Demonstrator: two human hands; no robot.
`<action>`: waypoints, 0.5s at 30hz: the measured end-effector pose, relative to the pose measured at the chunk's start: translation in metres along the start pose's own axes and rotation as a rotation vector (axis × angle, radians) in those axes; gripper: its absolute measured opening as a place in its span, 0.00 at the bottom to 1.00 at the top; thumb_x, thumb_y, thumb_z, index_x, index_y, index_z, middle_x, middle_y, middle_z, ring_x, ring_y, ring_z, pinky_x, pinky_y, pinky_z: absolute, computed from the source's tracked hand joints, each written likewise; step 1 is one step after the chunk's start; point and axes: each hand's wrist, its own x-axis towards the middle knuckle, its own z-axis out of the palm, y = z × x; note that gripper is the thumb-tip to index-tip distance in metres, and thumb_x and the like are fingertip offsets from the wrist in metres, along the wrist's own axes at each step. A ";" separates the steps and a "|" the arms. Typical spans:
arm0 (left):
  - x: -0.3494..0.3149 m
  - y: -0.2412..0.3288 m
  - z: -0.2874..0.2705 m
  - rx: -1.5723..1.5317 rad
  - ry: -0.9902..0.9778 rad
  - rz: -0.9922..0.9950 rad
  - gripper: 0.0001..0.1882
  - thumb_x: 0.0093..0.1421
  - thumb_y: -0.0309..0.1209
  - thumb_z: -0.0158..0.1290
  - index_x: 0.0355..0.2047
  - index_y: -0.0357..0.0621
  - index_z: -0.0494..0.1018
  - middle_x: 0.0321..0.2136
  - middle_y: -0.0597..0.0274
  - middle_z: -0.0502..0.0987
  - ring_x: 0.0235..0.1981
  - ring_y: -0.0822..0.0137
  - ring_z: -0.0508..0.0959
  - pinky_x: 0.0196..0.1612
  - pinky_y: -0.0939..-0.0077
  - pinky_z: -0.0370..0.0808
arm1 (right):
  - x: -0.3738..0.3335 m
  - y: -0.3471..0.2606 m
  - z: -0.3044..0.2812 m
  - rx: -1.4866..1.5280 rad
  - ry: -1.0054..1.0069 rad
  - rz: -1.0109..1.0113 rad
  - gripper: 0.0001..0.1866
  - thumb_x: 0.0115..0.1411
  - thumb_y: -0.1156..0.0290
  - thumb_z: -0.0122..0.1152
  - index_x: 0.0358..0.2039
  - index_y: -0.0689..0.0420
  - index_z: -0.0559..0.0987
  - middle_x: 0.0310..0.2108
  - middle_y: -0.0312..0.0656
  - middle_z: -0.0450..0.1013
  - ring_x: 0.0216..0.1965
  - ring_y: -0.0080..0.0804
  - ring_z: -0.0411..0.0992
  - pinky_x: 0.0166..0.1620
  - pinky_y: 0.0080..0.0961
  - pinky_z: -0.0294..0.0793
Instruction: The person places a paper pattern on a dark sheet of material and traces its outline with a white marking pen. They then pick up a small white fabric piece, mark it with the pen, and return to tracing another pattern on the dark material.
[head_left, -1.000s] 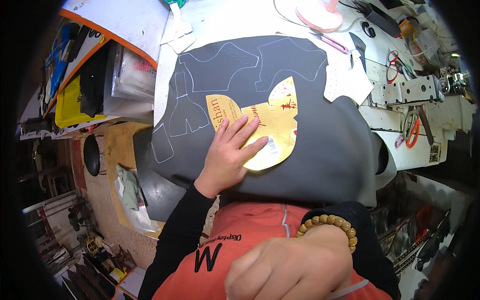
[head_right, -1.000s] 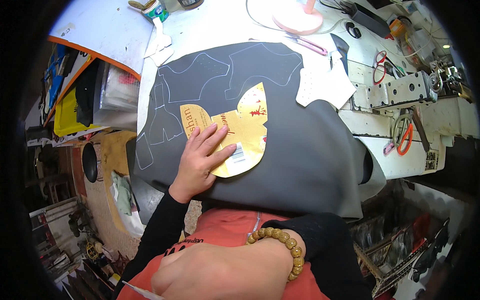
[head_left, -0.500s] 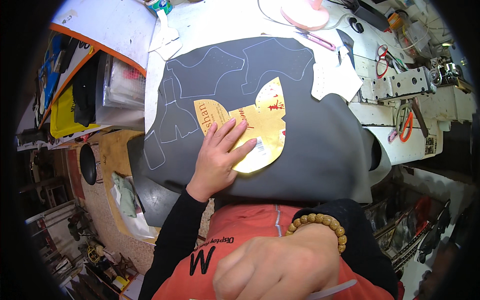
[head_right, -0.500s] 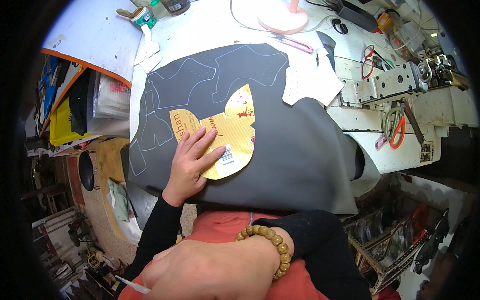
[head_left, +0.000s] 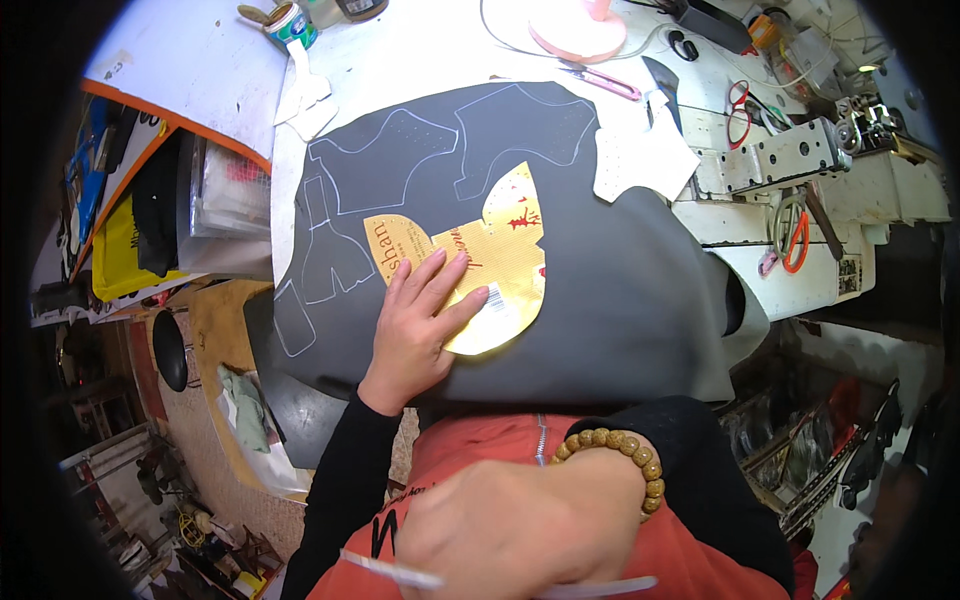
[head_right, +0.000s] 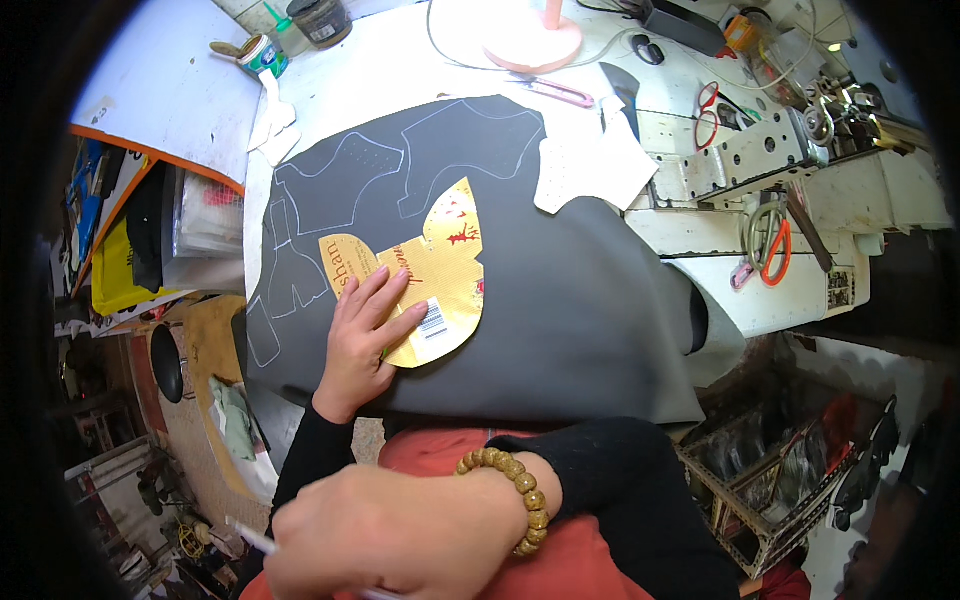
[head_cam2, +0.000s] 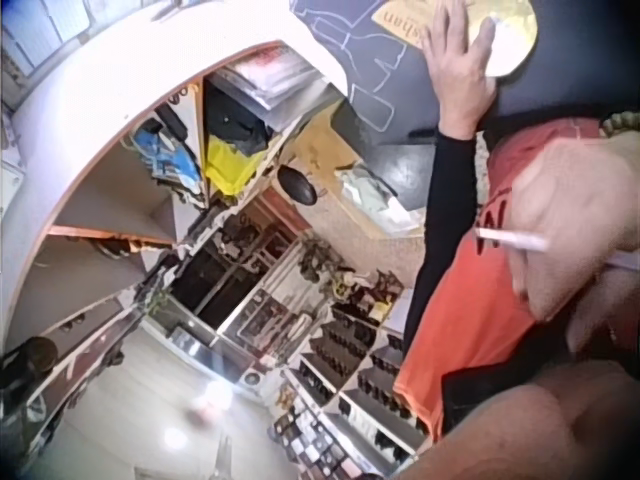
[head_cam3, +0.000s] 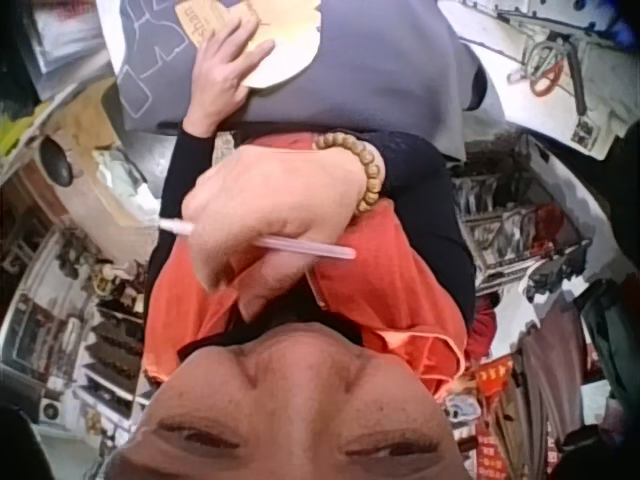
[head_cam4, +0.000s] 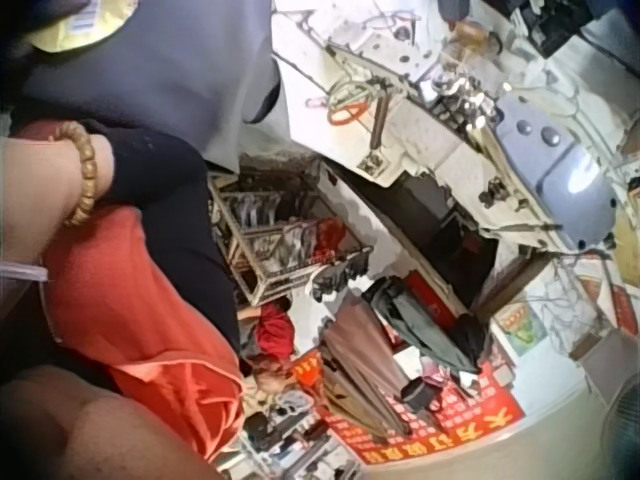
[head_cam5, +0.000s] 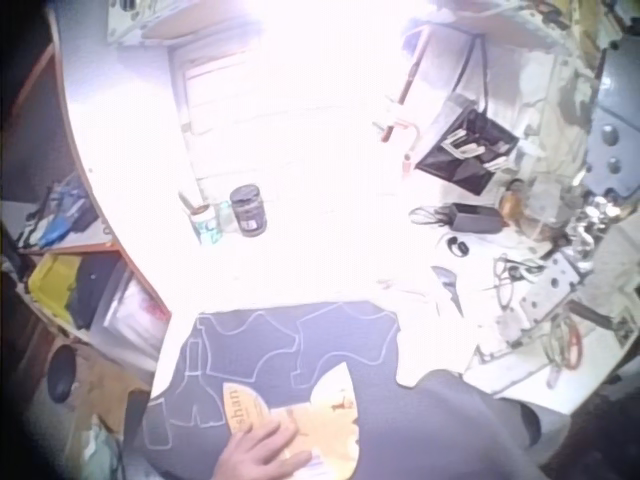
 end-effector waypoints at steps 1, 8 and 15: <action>0.000 0.000 0.000 -0.004 0.005 0.000 0.32 0.46 0.18 0.53 0.52 0.58 0.79 0.61 0.57 0.72 0.65 0.50 0.66 0.67 0.44 0.59 | -0.004 -0.002 -0.003 -0.130 -0.020 0.112 0.14 0.61 0.61 0.66 0.38 0.59 0.80 0.35 0.45 0.78 0.35 0.46 0.76 0.39 0.36 0.74; 0.000 -0.001 -0.001 -0.002 0.005 0.021 0.33 0.44 0.20 0.54 0.53 0.57 0.79 0.62 0.56 0.70 0.65 0.49 0.66 0.66 0.42 0.60 | -0.051 -0.021 -0.091 -1.643 0.358 0.335 0.20 0.46 0.70 0.73 0.41 0.57 0.78 0.39 0.45 0.77 0.40 0.45 0.76 0.44 0.38 0.76; -0.001 0.001 -0.004 -0.032 -0.013 -0.003 0.31 0.46 0.19 0.55 0.52 0.56 0.80 0.62 0.56 0.71 0.66 0.48 0.65 0.67 0.43 0.57 | -0.122 -0.046 -0.185 -2.099 0.489 0.750 0.31 0.48 0.69 0.74 0.53 0.58 0.73 0.57 0.55 0.70 0.56 0.52 0.68 0.58 0.42 0.69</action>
